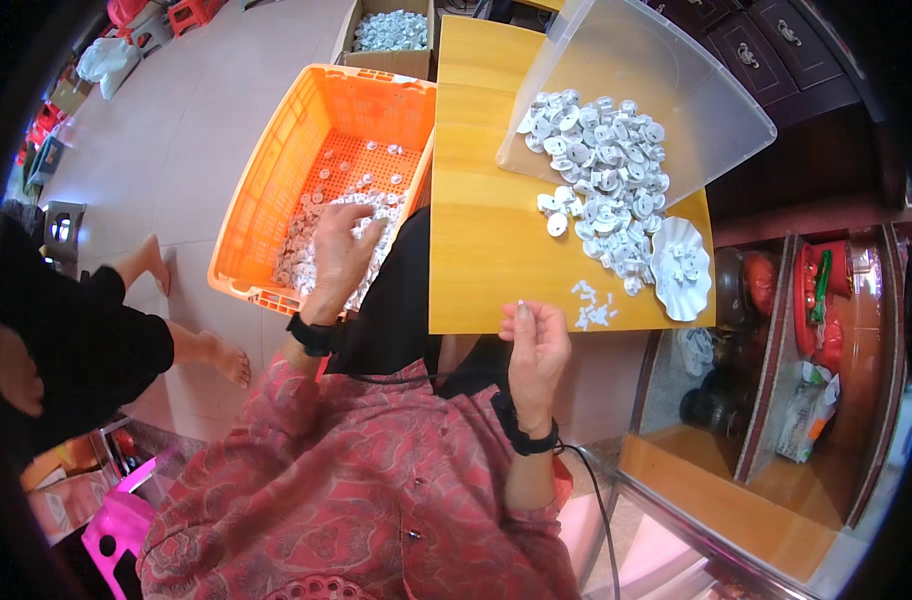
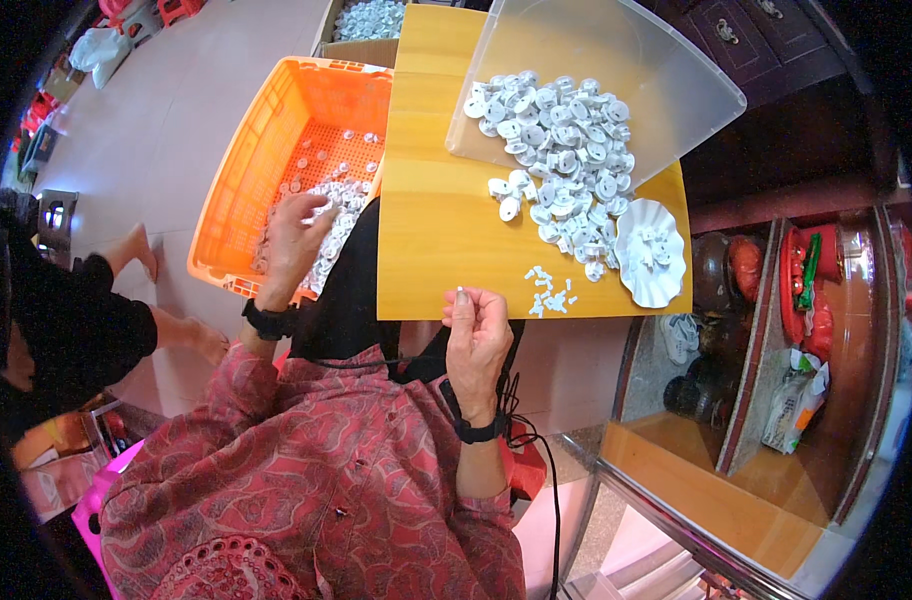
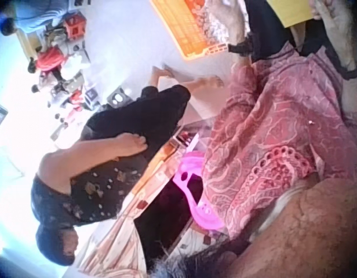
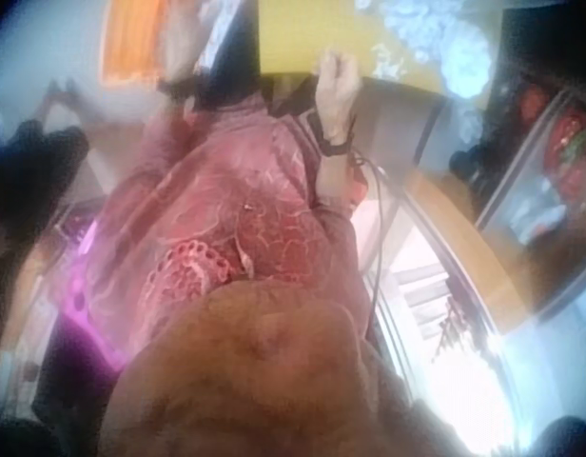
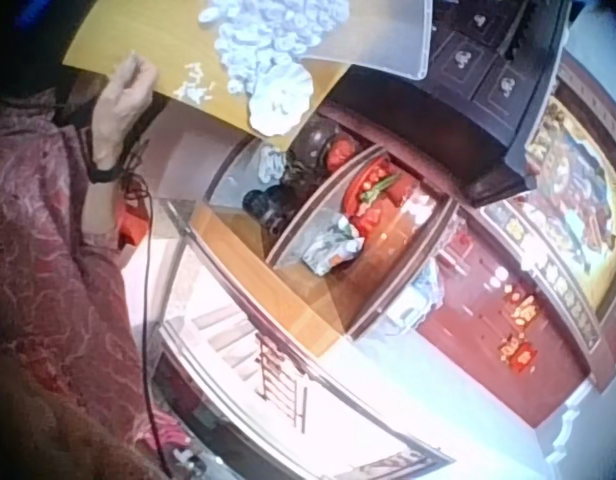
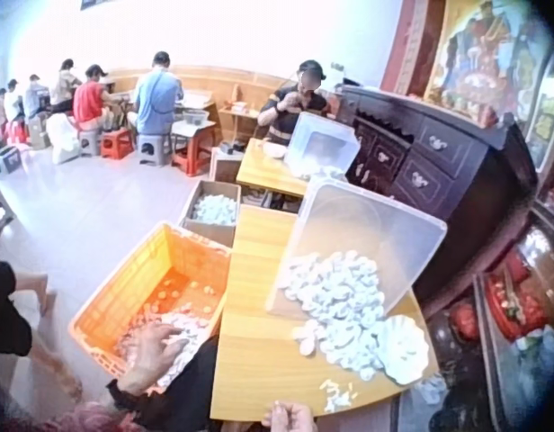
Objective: The recorder is manually assembling small white plastic components by joining two parts together.
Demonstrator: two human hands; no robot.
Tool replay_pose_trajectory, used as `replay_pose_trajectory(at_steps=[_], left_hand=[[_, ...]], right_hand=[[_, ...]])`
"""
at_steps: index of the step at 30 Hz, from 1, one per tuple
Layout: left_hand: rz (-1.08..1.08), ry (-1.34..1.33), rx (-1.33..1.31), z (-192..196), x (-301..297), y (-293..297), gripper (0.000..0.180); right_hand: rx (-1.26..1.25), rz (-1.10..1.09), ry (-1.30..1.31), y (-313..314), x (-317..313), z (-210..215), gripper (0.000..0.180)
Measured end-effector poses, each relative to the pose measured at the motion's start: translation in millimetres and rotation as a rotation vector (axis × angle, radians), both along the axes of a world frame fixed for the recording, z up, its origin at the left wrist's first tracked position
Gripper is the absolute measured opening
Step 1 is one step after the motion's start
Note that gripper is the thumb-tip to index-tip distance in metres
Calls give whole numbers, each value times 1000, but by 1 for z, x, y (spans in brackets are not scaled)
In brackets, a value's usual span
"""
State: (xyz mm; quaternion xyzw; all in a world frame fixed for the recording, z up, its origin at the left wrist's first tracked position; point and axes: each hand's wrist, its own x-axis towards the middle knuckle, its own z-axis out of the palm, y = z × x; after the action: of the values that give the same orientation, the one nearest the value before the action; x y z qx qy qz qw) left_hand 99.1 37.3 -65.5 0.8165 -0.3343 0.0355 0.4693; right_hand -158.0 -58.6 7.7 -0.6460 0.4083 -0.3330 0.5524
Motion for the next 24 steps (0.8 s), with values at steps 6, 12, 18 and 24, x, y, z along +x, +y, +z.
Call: replay_pose_trajectory(at_steps=[6, 12, 18, 24], left_hand=[[-422, 75, -100, 62, -57, -92, 17], [-662, -143, 12, 64, -84, -162, 28], [-687, -259, 139, 50, -83, -177, 25], [-745, -258, 81, 51, -79, -168, 17]], right_hand=[[-27, -38, 40, -3, -4, -2, 21], [-48, -60, 64, 0, -8, -1, 19], [-96, -58, 50, -1, -10, -2, 17], [-94, -48, 55, 1, -7, -3, 16]])
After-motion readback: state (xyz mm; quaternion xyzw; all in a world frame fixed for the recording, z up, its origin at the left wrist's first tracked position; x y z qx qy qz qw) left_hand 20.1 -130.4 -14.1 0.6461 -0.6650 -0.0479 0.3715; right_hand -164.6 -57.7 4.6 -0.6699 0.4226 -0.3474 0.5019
